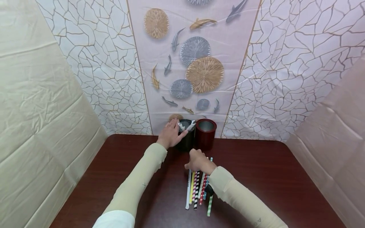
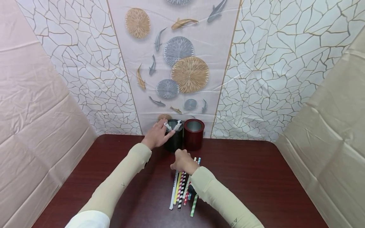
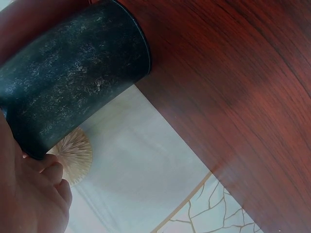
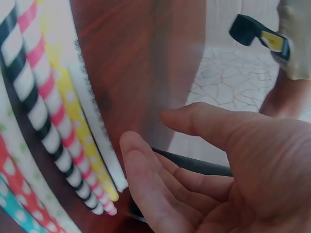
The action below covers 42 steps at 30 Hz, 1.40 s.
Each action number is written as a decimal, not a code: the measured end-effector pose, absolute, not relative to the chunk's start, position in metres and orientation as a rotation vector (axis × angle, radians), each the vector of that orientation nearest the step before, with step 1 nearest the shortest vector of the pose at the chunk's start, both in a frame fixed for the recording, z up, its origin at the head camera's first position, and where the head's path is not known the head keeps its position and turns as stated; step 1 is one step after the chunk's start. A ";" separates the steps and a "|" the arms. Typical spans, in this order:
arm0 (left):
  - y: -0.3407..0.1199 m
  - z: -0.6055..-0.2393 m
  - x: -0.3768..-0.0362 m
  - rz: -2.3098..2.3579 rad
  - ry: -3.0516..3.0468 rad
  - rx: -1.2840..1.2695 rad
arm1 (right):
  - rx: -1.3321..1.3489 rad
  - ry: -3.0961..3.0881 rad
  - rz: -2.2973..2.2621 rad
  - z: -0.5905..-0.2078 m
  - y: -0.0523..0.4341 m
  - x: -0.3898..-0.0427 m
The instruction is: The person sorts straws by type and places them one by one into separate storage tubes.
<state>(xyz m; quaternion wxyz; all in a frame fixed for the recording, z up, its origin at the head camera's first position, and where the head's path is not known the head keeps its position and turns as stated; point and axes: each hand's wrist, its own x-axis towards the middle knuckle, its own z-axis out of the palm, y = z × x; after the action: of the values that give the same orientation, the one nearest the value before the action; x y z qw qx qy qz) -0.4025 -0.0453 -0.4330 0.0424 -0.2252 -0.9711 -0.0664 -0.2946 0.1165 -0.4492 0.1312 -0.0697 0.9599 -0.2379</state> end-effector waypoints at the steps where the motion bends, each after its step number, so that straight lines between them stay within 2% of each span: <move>1: -0.045 -0.433 -0.402 -0.202 -2.969 -0.691 | -0.192 2.779 -0.691 -0.452 0.116 -0.294; 12: -0.043 -0.434 -0.403 -0.194 -2.942 -0.713 | -0.128 2.825 -0.641 -0.476 0.117 -0.295; 20: -0.042 -0.435 -0.406 -0.201 -2.957 -0.720 | -0.016 2.746 -0.842 -0.490 0.121 -0.303; 42: -0.045 -0.435 -0.404 -0.219 -2.960 -0.700 | -0.002 2.686 -1.014 -0.495 0.127 -0.306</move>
<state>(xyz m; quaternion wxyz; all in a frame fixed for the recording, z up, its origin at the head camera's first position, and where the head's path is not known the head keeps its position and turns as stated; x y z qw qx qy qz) -0.4041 -0.0453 -0.4347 0.0458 -0.2294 -0.9696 -0.0718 -0.3056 0.1270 -0.4948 0.1347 -0.0006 0.9270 -0.3500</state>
